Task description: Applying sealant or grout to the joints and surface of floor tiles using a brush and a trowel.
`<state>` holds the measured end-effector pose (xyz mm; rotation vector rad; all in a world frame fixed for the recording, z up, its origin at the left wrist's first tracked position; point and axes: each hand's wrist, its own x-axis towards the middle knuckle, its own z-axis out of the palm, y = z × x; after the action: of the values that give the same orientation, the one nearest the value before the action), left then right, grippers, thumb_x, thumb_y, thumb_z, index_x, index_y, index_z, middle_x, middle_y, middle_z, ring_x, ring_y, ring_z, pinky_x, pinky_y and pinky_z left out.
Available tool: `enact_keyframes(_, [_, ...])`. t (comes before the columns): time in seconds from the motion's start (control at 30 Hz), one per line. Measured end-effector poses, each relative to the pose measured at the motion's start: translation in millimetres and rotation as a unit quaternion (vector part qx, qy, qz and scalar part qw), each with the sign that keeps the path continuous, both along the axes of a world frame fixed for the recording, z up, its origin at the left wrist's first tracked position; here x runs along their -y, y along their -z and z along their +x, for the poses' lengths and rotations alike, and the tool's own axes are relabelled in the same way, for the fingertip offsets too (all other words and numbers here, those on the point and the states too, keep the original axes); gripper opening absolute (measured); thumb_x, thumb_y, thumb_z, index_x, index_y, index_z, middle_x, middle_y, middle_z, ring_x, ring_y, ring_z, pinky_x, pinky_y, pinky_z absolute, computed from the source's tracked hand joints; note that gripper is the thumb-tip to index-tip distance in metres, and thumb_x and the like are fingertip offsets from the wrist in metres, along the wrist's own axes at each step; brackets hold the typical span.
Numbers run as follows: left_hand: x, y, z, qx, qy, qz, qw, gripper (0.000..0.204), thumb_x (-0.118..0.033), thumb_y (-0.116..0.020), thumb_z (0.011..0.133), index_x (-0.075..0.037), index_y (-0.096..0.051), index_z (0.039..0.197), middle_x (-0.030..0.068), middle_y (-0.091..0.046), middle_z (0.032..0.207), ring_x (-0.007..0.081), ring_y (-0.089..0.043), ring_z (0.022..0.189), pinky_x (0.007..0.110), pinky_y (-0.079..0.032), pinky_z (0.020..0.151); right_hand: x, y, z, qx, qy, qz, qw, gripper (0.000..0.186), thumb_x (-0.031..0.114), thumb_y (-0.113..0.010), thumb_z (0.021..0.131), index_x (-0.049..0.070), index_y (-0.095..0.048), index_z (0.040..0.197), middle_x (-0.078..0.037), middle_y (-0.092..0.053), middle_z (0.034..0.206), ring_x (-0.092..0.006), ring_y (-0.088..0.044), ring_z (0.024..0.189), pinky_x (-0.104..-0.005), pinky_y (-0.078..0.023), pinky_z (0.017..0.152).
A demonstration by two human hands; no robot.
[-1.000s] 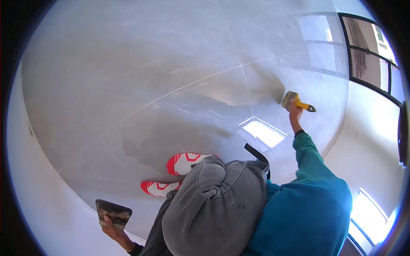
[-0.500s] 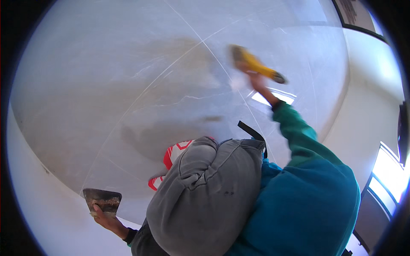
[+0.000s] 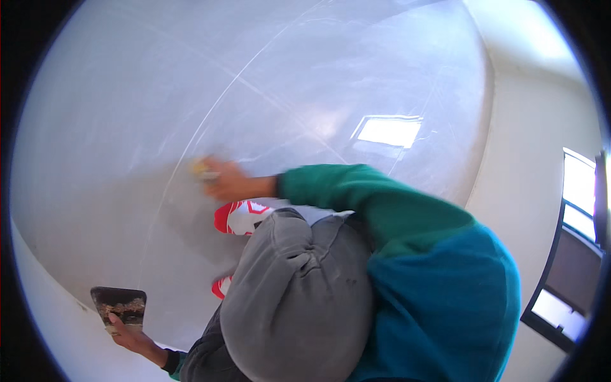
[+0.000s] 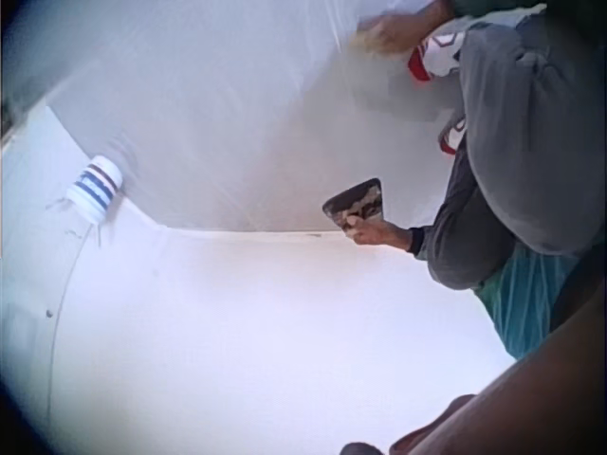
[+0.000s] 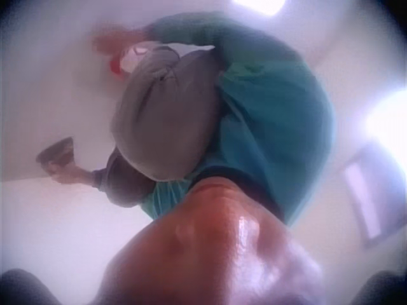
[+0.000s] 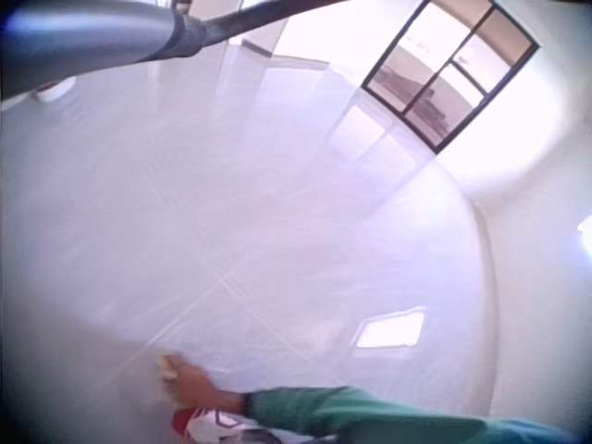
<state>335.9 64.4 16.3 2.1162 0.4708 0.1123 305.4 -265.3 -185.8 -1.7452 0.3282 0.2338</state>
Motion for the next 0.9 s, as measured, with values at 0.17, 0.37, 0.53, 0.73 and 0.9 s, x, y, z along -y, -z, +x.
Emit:
enact_keyframes(0.17, [-5.4,12.2,4.9,0.090,0.112,0.220,0.965,0.059,-0.040,-0.052,0.080,0.009,-0.041,0.112,0.0198,-0.049,0.104,0.0249,-0.051,0.088,0.032,-0.046,0.075,14.4,-28.1,60.9,0.321,0.030,-0.072,0.944,0.023,0.014,-0.054,0.065,0.004,-0.055,0.085,-0.015,-0.053,0.082,-0.0323,-0.051,0.080,-0.0371,-0.043,0.069])
enact_keyframes(0.37, [-100.9,97.3,4.1,0.007,-0.011,0.237,0.971,0.060,-0.040,-0.050,0.081,0.008,-0.040,0.114,0.0201,-0.048,0.108,0.0247,-0.052,0.086,0.031,-0.046,0.074,292.6,55.6,-163.0,0.004,0.422,-0.354,0.835,0.026,0.024,-0.057,0.075,0.001,-0.055,0.088,-0.010,-0.056,0.077,-0.0222,-0.053,0.070,-0.0347,-0.042,0.061])
enact_keyframes(0.53, [-91.1,114.7,35.8,0.017,0.016,0.358,0.933,0.051,-0.040,-0.040,0.086,0.005,-0.047,0.110,0.0215,-0.052,0.105,0.0313,-0.053,0.085,0.034,-0.041,0.078,357.2,31.2,-282.3,-0.175,0.452,-0.475,0.735,0.046,0.038,-0.058,0.068,0.000,-0.058,0.094,-0.018,-0.059,0.091,-0.0309,-0.055,0.088,-0.0366,-0.043,0.074])
enact_keyframes(0.73, [-31.5,111.9,110.6,0.046,0.091,0.283,0.954,0.052,-0.040,-0.040,0.086,0.005,-0.047,0.110,0.0213,-0.052,0.105,0.0317,-0.053,0.085,0.035,-0.041,0.079,411.7,46.1,-304.9,-0.269,0.482,-0.462,0.694,0.046,0.040,-0.054,0.066,0.004,-0.059,0.095,-0.017,-0.058,0.094,-0.0329,-0.053,0.092,-0.0381,-0.041,0.079])
enact_keyframes(0.9, [7.1,76.4,156.2,0.047,0.124,0.259,0.957,0.052,-0.040,-0.041,0.086,0.005,-0.046,0.111,0.0212,-0.052,0.105,0.0320,-0.053,0.085,0.035,-0.040,0.079,431.0,83.7,-246.8,-0.218,0.601,-0.387,0.665,0.045,0.043,-0.056,0.069,0.002,-0.060,0.087,-0.017,-0.061,0.083,-0.0318,-0.057,0.082,-0.0392,-0.044,0.070])
